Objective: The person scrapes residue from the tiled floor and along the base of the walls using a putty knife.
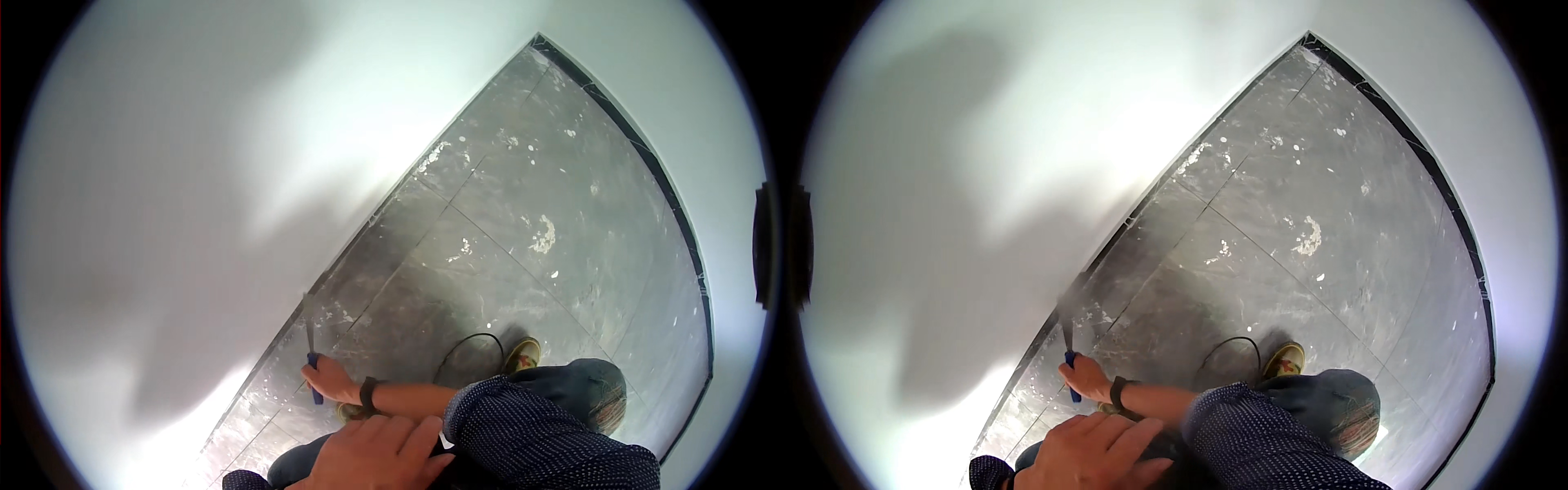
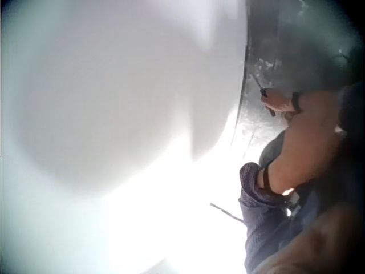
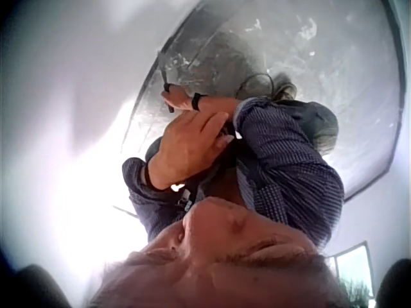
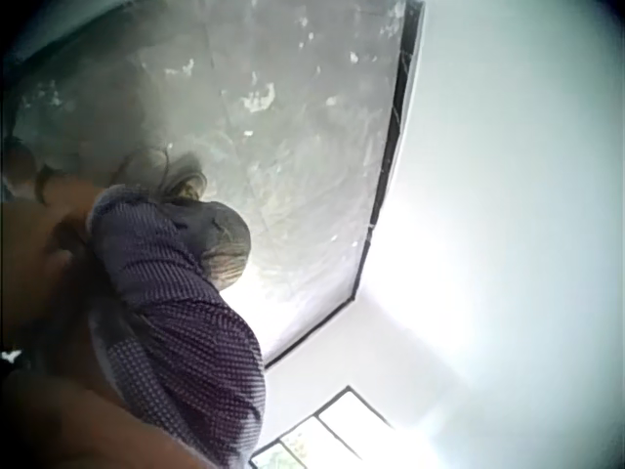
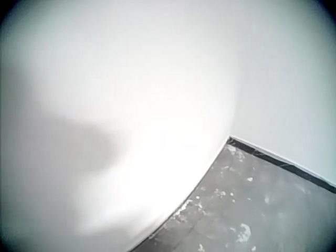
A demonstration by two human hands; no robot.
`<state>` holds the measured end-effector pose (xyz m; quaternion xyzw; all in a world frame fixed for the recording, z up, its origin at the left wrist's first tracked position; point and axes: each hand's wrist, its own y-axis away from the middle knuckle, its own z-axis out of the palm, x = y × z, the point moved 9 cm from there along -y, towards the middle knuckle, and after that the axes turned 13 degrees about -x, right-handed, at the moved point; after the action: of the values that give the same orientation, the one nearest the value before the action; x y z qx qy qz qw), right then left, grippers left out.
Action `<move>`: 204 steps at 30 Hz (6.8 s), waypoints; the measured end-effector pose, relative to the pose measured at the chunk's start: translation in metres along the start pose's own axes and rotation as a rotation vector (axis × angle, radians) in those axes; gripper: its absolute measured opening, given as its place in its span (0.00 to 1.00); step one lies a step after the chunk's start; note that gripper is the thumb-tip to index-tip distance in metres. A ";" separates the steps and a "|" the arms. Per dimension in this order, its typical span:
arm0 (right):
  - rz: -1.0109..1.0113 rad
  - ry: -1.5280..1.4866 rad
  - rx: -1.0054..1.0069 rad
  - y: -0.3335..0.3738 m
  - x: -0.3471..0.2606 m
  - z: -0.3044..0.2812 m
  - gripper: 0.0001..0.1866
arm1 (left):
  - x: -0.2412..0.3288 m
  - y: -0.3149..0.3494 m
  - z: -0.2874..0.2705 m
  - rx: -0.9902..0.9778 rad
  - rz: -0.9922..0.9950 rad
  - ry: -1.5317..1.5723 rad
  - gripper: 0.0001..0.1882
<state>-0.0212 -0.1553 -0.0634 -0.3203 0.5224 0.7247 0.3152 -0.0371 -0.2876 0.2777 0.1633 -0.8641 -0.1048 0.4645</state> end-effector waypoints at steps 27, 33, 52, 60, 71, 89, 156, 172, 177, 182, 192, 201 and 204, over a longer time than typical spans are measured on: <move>-0.037 0.258 0.066 0.010 -0.021 -0.114 0.21 | 0.008 -0.046 0.013 -0.153 -0.105 -0.059 0.19; -0.094 -0.039 0.162 -0.020 -0.026 -0.123 0.20 | 0.006 -0.045 0.010 -0.069 -0.092 -0.064 0.20; -0.275 -0.212 0.384 -0.017 -0.089 -0.347 0.17 | 0.013 -0.056 0.006 -0.075 -0.124 -0.045 0.18; -0.180 -0.184 0.296 -0.006 -0.105 -0.416 0.17 | 0.019 -0.053 0.006 -0.055 -0.157 -0.040 0.18; -0.152 -0.203 0.309 0.005 -0.136 -0.433 0.17 | 0.018 -0.048 0.006 -0.020 -0.120 -0.058 0.17; -0.102 -0.003 0.066 0.003 -0.042 -0.057 0.22 | 0.018 -0.052 0.005 0.004 -0.101 -0.155 0.17; 0.322 0.692 0.787 0.332 0.002 -0.451 0.20 | 0.025 -0.085 0.021 -0.156 -0.035 -0.053 0.15; 0.285 0.711 0.801 0.303 -0.016 -0.416 0.15 | 0.011 -0.087 0.012 -0.107 -0.031 -0.012 0.16; 0.241 0.773 0.788 0.261 -0.058 -0.459 0.16 | 0.006 -0.092 0.018 -0.149 -0.028 -0.040 0.16; 0.285 0.752 0.752 0.269 -0.031 -0.412 0.21 | -0.001 -0.087 0.018 -0.148 -0.073 -0.030 0.18; 0.173 0.832 0.636 0.221 -0.044 -0.425 0.17 | 0.006 -0.083 0.013 -0.156 -0.055 -0.025 0.17; 0.253 0.846 0.455 0.212 -0.013 -0.342 0.28 | 0.006 -0.091 0.018 -0.217 -0.040 -0.031 0.18; 0.191 0.885 0.485 0.179 -0.039 -0.363 0.27 | 0.004 -0.097 0.022 -0.243 -0.064 -0.044 0.18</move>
<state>-0.0903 -0.5539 -0.0235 -0.4649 0.7858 0.4031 0.0616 -0.0396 -0.3780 0.2362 0.1311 -0.8494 -0.2273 0.4580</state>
